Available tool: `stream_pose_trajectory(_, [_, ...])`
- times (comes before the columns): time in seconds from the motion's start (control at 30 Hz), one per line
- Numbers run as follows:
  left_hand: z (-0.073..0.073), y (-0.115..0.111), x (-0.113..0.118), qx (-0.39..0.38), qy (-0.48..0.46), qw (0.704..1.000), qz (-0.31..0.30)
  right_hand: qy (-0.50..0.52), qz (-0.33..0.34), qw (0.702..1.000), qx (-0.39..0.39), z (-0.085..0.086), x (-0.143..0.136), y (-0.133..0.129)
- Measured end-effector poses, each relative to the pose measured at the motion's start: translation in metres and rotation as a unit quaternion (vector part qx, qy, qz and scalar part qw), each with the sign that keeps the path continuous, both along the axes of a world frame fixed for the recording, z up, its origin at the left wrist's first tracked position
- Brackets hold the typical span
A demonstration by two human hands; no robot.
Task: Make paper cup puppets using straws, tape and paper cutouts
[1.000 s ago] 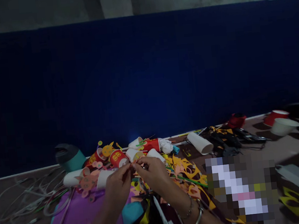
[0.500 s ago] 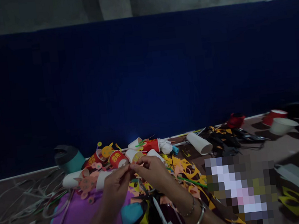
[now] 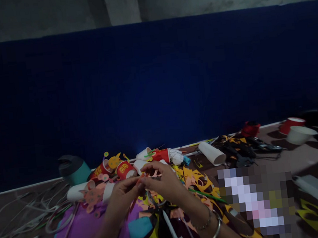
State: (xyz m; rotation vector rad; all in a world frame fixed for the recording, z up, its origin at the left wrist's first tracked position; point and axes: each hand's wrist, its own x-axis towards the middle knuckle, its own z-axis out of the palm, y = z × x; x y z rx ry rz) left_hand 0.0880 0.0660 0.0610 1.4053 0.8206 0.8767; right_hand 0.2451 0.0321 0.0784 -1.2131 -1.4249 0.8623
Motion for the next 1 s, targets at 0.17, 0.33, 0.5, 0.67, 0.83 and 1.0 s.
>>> stream_pose_trajectory(0.17, [0.008, 0.0, -0.001, -0.01, 0.021, 1.0, -0.02, -0.039, 0.02, 0.997, 0.065, 0.007, 0.003, -0.003])
stream_pose_trajectory(0.33, [0.006, -0.002, 0.002, 0.034, 0.053, 0.998, -0.017, -0.085, -0.02, 0.994, 0.064, 0.005, 0.002, -0.002])
stream_pose_trajectory(0.5, [0.001, -0.008, 0.001, 0.163, 0.148, 0.974, 0.042, -0.043, -0.032, 0.998, 0.023, 0.0, -0.001, 0.001])
stream_pose_trajectory(0.67, [0.007, -0.012, 0.0, 0.204, 0.177, 0.962, 0.048, -0.052, -0.043, 0.997, 0.039, -0.003, 0.0, 0.005])
stream_pose_trajectory(0.83, [0.012, -0.008, -0.001, 0.121, 0.092, 0.986, 0.062, -0.026, -0.03, 0.999, 0.02, 0.0, 0.0, 0.002])
stream_pose_trajectory(1.0, [0.01, -0.002, -0.001, 0.056, 0.048, 0.995, 0.071, -0.038, -0.014, 0.999, -0.031, -0.001, -0.001, 0.001])
